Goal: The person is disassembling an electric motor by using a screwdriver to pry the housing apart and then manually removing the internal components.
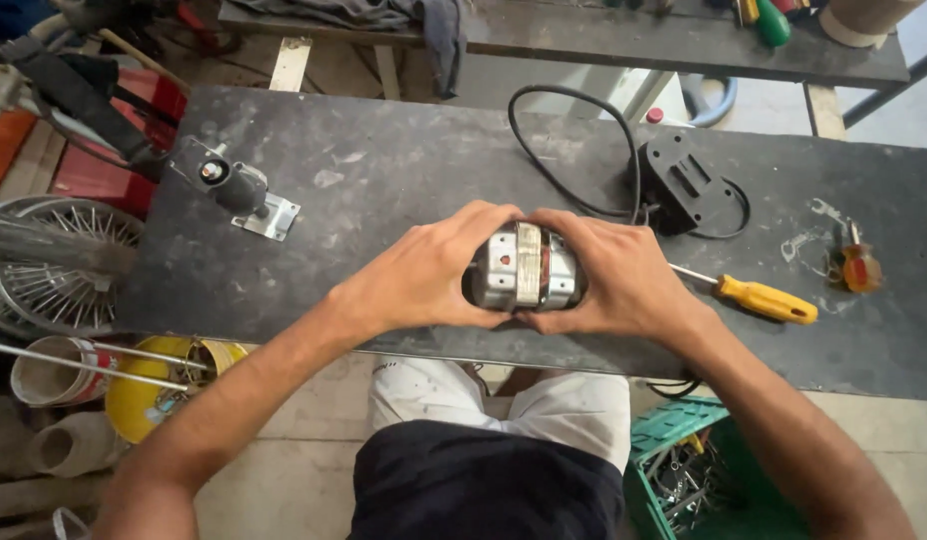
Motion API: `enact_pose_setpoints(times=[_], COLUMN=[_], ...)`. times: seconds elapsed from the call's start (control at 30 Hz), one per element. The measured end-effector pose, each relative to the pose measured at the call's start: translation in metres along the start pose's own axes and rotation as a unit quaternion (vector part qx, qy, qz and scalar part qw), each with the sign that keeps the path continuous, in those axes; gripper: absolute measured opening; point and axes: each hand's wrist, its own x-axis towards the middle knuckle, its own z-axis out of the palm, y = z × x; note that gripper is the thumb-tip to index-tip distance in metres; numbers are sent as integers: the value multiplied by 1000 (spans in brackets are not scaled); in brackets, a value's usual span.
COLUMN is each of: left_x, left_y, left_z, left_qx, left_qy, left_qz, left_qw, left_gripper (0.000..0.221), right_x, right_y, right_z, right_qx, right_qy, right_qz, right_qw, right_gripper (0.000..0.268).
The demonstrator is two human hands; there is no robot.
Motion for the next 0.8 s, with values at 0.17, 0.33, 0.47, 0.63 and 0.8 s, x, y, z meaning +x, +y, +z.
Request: enact_pose_setpoints(times=[0.17,0.33,0.47,0.63,0.8], left_x=[-2,-1,0,1,0], left_y=[14,20,24,26,27], left_z=[-4,-7,-10,-11,-9], left_qx=[29,48,50,58,86], left_qy=[-4,-27,-31,-34,-28], left_qz=[-27,-35,-40,-45,-52], left_qw=[999,998,997,997,995], left_gripper=[94,94,91,92,94], right_x=[-9,-11,-11,-11,-10], right_y=[8,9,5,7,6], right_z=[4,5,1,1,-2], right_qx=[25,17,49,58,75], right_qy=[23,36,39,41,33], right_qz=[4,-6,-7,-6,-7], right_qw=[999,999,998,997,997], right_gripper=[95,91,89,89,91])
